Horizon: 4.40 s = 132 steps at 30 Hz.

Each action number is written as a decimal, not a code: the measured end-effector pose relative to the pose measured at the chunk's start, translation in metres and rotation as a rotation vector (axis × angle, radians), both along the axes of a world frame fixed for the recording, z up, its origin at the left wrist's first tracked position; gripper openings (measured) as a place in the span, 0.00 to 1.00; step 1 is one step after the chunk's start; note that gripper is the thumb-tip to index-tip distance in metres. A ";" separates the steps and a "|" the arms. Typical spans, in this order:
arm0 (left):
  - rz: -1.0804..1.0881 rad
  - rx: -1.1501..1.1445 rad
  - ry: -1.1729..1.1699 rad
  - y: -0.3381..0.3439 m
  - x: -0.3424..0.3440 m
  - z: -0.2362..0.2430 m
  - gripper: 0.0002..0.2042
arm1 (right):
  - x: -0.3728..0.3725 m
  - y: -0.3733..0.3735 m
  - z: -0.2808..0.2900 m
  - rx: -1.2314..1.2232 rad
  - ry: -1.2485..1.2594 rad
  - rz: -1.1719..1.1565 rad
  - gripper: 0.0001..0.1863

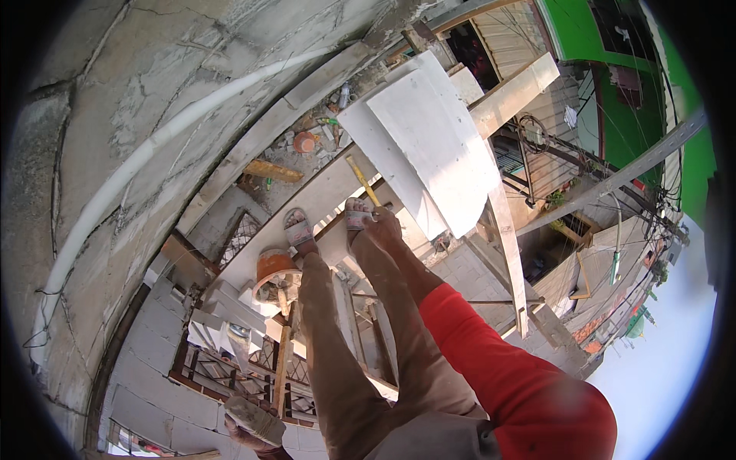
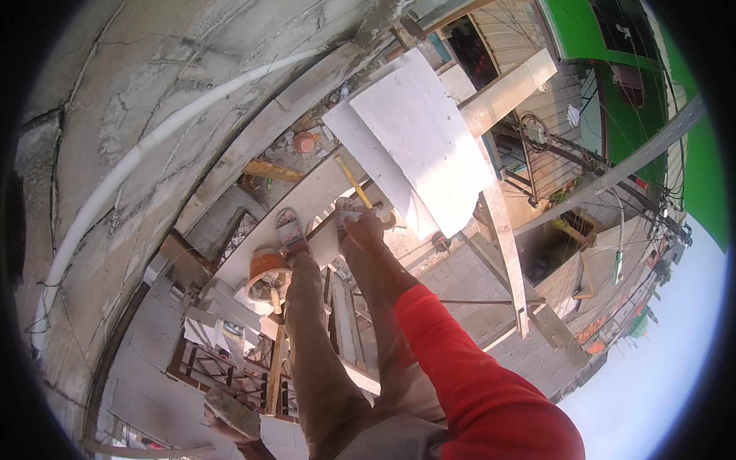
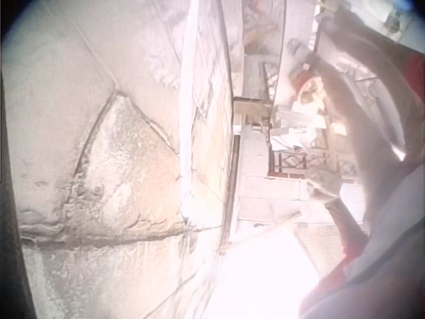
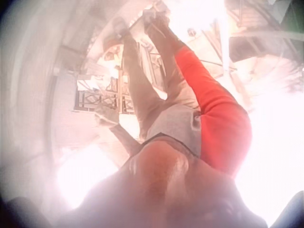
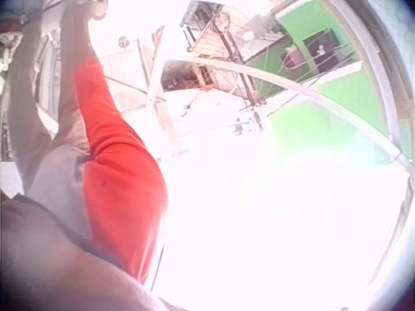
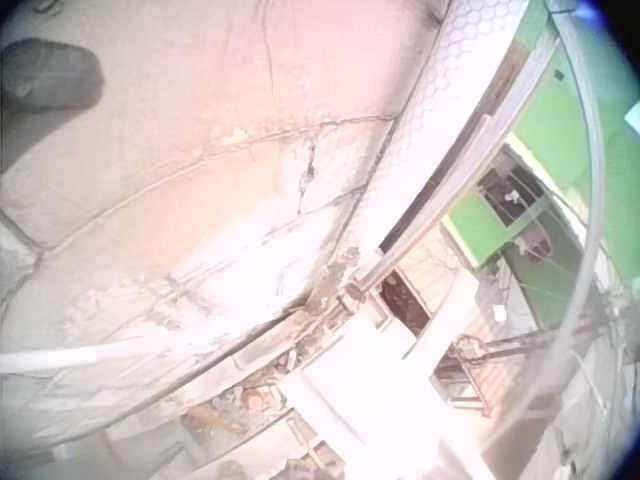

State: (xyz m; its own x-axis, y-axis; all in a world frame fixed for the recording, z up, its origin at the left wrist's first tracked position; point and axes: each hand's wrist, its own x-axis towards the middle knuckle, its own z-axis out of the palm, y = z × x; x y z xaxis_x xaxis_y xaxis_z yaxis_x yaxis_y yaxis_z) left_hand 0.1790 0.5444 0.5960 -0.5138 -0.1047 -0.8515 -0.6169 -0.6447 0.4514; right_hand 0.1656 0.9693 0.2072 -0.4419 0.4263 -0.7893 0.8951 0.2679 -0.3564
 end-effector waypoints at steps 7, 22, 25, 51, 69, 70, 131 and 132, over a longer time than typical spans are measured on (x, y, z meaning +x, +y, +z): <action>-0.022 -0.265 -0.130 0.028 -0.007 -0.022 0.25 | -0.092 0.202 0.013 0.277 -0.209 0.289 0.56; -0.288 -0.090 -0.344 0.061 -0.087 -0.080 0.30 | -0.141 0.222 -0.055 0.100 -0.273 0.311 0.60; -0.337 -0.079 -0.339 0.074 -0.113 -0.088 0.29 | -0.124 0.207 -0.082 0.371 -0.246 0.375 0.72; -0.863 0.006 -0.094 0.143 -0.286 -0.230 0.26 | -0.133 0.204 -0.070 0.357 -0.229 0.234 0.76; -1.008 0.106 0.027 0.502 -0.302 -0.261 0.24 | -0.116 0.215 -0.084 0.322 -0.294 0.234 0.69; -0.926 0.115 -0.013 0.520 -0.294 -0.269 0.24 | -0.111 0.224 -0.080 0.249 -0.245 0.185 0.67; -0.815 -0.113 0.350 0.846 -0.401 -0.378 0.24 | -0.320 0.594 0.041 -0.210 0.854 0.195 0.37; -0.772 -0.149 0.345 0.850 -0.408 -0.377 0.25 | -0.322 0.601 0.039 -0.146 0.914 0.179 0.34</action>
State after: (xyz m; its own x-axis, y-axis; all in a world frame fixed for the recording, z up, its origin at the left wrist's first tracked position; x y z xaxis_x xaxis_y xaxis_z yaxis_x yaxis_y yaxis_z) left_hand -0.2294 1.3942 0.2190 -0.7146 0.2826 -0.6399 -0.6713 -0.0202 0.7409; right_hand -0.1560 1.5699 0.2464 -0.9656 0.2158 -0.1448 0.2018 0.2717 -0.9410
